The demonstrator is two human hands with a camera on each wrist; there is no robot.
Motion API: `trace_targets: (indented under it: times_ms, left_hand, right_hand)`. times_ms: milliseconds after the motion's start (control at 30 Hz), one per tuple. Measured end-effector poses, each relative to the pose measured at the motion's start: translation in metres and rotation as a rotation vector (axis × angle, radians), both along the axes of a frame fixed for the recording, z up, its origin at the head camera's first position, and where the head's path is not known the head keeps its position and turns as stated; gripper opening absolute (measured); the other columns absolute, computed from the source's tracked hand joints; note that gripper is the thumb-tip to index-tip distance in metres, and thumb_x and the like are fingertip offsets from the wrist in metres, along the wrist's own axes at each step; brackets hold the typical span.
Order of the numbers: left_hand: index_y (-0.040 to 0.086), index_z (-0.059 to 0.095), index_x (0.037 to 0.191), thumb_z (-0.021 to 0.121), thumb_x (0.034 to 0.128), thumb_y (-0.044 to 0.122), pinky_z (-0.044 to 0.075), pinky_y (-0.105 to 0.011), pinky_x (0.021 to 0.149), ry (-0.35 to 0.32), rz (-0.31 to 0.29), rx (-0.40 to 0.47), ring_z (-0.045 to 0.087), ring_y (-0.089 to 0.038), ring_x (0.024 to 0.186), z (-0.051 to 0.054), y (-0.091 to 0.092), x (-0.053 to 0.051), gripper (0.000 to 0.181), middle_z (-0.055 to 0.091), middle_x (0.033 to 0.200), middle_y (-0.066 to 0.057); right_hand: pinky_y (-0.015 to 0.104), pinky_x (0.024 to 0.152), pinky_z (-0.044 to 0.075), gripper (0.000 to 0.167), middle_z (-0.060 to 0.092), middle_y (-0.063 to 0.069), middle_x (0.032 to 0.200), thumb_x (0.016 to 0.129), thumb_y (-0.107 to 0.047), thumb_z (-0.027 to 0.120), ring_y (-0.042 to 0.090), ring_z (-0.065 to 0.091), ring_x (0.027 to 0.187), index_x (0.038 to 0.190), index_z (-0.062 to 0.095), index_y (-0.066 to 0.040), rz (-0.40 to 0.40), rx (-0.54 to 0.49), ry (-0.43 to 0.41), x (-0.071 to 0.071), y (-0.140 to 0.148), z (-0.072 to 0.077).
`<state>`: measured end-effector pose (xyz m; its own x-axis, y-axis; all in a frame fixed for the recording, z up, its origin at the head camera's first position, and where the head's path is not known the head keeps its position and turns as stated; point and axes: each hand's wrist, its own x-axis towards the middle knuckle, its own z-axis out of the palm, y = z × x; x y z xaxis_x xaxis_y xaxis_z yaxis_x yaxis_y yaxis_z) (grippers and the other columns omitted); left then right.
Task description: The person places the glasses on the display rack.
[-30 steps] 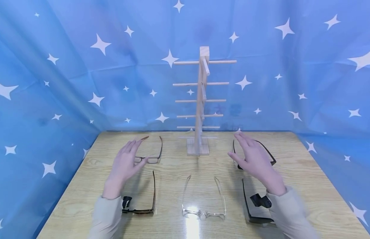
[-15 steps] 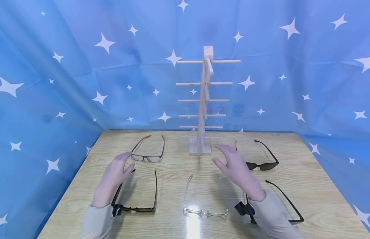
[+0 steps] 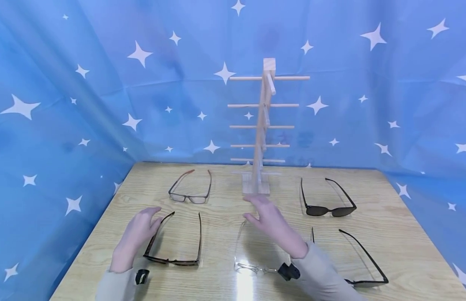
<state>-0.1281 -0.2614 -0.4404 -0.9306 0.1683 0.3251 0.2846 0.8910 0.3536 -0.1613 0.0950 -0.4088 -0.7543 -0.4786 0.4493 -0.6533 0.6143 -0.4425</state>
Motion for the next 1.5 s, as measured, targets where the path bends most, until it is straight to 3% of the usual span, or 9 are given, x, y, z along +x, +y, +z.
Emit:
trace_targets:
  times_ms: [400,667,767,867,1000,1100,1200,1333,1500]
  left_hand:
    - [-0.013,0.064,0.100,0.064,0.0824,-0.003,0.052,-0.050,0.073,-0.106,0.023,0.037,0.063,-0.040,0.088,-0.020,-0.015,0.016,0.021,0.065,0.095,-0.026]
    - [-0.010,0.067,0.097,0.064,0.0828,-0.002,0.054,-0.042,0.072,-0.175,0.040,0.125,0.066,-0.029,0.081,-0.028,-0.017,0.018,0.017,0.068,0.088,-0.017]
    - [-0.008,0.068,0.093,0.066,0.0811,-0.003,0.053,-0.033,0.063,-0.155,0.018,0.150,0.063,-0.019,0.071,-0.033,-0.019,0.017,0.013,0.068,0.080,-0.009]
    - [-0.007,0.068,0.088,0.067,0.0802,-0.002,0.049,-0.026,0.055,-0.085,-0.025,0.192,0.058,-0.011,0.063,-0.039,-0.023,0.017,0.010,0.066,0.073,-0.006]
    - [-0.007,0.068,0.088,0.065,0.0800,-0.001,0.049,-0.024,0.055,-0.080,-0.040,0.244,0.058,-0.009,0.064,-0.042,-0.025,0.017,0.010,0.067,0.075,-0.007]
    - [-0.006,0.070,0.092,0.065,0.0812,-0.002,0.050,-0.024,0.058,-0.156,0.008,0.275,0.058,-0.009,0.067,-0.041,-0.026,0.019,0.012,0.068,0.081,-0.009]
    - [-0.005,0.070,0.093,0.067,0.0824,-0.001,0.051,-0.023,0.061,-0.217,0.061,0.316,0.060,-0.008,0.071,-0.039,-0.026,0.022,0.012,0.070,0.086,-0.012]
    - [-0.004,0.071,0.095,0.067,0.0841,0.002,0.051,-0.022,0.063,-0.288,0.106,0.374,0.061,-0.007,0.073,-0.040,-0.028,0.025,0.013,0.070,0.090,-0.012]
    - [-0.009,0.067,0.102,0.064,0.0879,0.007,0.049,-0.023,0.051,-0.408,0.125,0.506,0.057,-0.008,0.057,-0.042,-0.033,0.028,0.022,0.068,0.081,-0.010]
  right_hand:
    - [0.029,0.082,0.053,0.032,0.066,0.014,0.107,0.083,-0.011,0.069,0.024,0.064,0.094,0.111,0.063,0.003,0.196,0.122,-0.150,0.016,-0.058,-0.021]
    - [0.016,0.066,0.050,0.025,0.068,0.007,0.082,0.082,-0.014,0.071,0.008,0.058,0.069,0.100,0.067,0.003,0.202,0.147,-0.266,0.022,-0.085,-0.036]
    - [0.013,0.062,0.047,0.023,0.066,0.002,0.074,0.082,-0.017,0.071,0.001,0.051,0.060,0.096,0.069,0.002,0.196,0.147,-0.330,0.022,-0.093,-0.038]
    - [0.011,0.052,0.039,0.018,0.052,-0.007,0.056,0.084,-0.017,0.070,-0.002,0.039,0.048,0.077,0.068,0.000,0.213,0.143,-0.416,0.022,-0.099,-0.038]
    - [0.013,0.042,0.027,0.031,0.032,-0.012,0.044,0.084,-0.014,0.069,-0.001,0.027,0.039,0.056,0.059,-0.004,0.225,0.139,-0.512,0.021,-0.104,-0.040]
    - [0.011,0.043,0.033,0.031,0.047,-0.006,0.041,0.084,-0.014,0.069,-0.002,0.031,0.036,0.056,0.064,-0.004,0.198,0.148,-0.572,0.019,-0.108,-0.043]
    - [0.012,0.044,0.036,0.029,0.060,0.007,0.048,0.084,-0.014,0.069,0.001,0.038,0.035,0.058,0.068,-0.001,0.143,0.138,-0.677,0.018,-0.113,-0.045]
    - [0.018,0.042,0.044,0.027,0.063,0.013,0.054,0.083,-0.010,0.069,0.014,0.055,0.041,0.059,0.065,0.002,0.081,0.062,-0.838,0.016,-0.118,-0.049]
    - [0.027,0.044,0.052,0.021,0.063,0.015,0.057,0.082,-0.005,0.069,0.024,0.061,0.047,0.064,0.065,0.004,0.067,-0.055,-0.967,0.016,-0.119,-0.051]
